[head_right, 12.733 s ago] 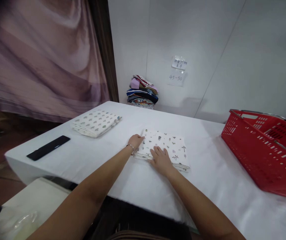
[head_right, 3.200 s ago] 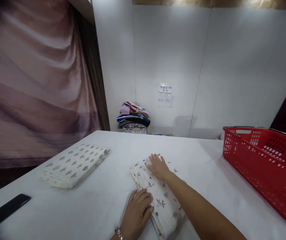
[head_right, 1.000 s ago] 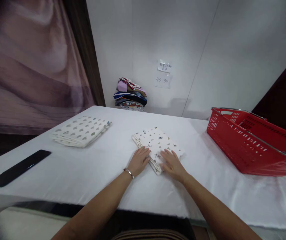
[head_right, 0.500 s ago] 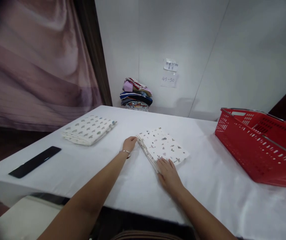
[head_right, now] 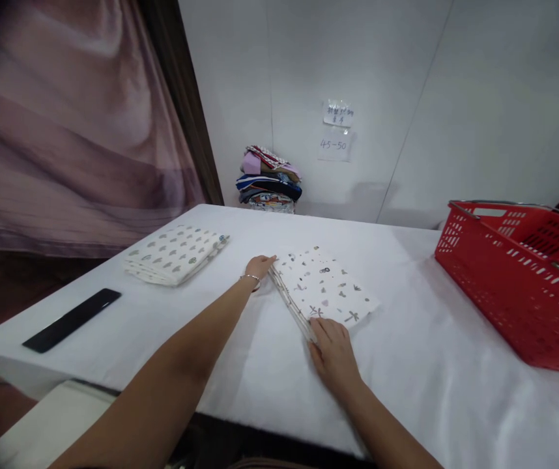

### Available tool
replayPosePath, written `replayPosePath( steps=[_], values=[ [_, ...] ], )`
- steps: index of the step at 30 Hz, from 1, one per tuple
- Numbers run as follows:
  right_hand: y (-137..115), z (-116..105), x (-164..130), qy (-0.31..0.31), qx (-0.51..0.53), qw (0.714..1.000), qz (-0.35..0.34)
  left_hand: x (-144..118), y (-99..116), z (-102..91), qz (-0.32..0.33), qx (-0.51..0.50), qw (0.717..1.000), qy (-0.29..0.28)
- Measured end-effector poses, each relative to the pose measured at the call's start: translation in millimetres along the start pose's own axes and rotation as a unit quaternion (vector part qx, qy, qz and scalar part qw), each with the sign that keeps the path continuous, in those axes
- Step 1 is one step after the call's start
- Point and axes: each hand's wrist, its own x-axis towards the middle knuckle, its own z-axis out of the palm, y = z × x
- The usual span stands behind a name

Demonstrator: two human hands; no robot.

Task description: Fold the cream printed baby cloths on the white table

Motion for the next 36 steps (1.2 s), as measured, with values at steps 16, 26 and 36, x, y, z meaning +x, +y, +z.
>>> replayPosePath(
  steps=[16, 26, 36],
  values=[
    [-11.8, -23.6, 40.9, -0.112, -0.018, 0.986, 0.12, -4.7, 0.6, -7.9, 0.192, 0.017, 0.981, 0.03],
    [-16.6, -28.5, 49.9, -0.167, -0.06, 0.974, 0.139, -19.1, -3.8, -12.2, 0.462, 0.194, 0.861, -0.085],
    [-21.0, -28.8, 52.8, -0.189, -0.089, 0.964, 0.162, -17.6, -2.8, -14.5, 0.497, 0.293, 0.813, -0.082]
  ],
)
